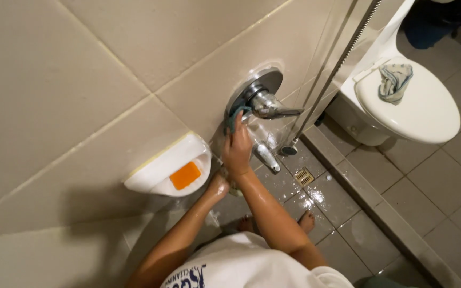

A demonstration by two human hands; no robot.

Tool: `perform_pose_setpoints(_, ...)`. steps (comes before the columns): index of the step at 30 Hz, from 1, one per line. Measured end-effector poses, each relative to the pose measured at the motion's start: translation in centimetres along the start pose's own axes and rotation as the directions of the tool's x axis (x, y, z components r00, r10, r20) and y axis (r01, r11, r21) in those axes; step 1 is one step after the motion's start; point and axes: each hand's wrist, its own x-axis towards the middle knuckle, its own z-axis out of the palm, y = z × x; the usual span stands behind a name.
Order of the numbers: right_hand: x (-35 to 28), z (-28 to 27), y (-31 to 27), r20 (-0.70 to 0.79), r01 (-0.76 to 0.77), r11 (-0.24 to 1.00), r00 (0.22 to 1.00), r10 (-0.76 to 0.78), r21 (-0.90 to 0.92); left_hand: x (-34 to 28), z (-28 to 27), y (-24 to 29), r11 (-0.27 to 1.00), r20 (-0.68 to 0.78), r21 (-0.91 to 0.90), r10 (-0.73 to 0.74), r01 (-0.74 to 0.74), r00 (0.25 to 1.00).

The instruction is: The recorder uses a sponge and a cloth to scrub and wipe down chrome shower fixtures including the valve, lever, and shower head inside a bathroom shower stall.

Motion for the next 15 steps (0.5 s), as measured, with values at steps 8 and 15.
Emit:
perform_pose_setpoints(8, 2.0, -2.2, -1.8, -0.044, 0.146, 0.988, 0.989, -0.145, 0.04, -3.6, 7.7, 4.7, 0.982, 0.189, 0.068, 0.161, -0.176, 0.969)
perform_pose_setpoints(15, 2.7, -3.5, -2.0, -0.022, 0.107, 0.992, 0.994, -0.109, -0.07, -4.5, 6.5, 2.9, 0.936, 0.325, 0.115, 0.28, -0.332, 0.903)
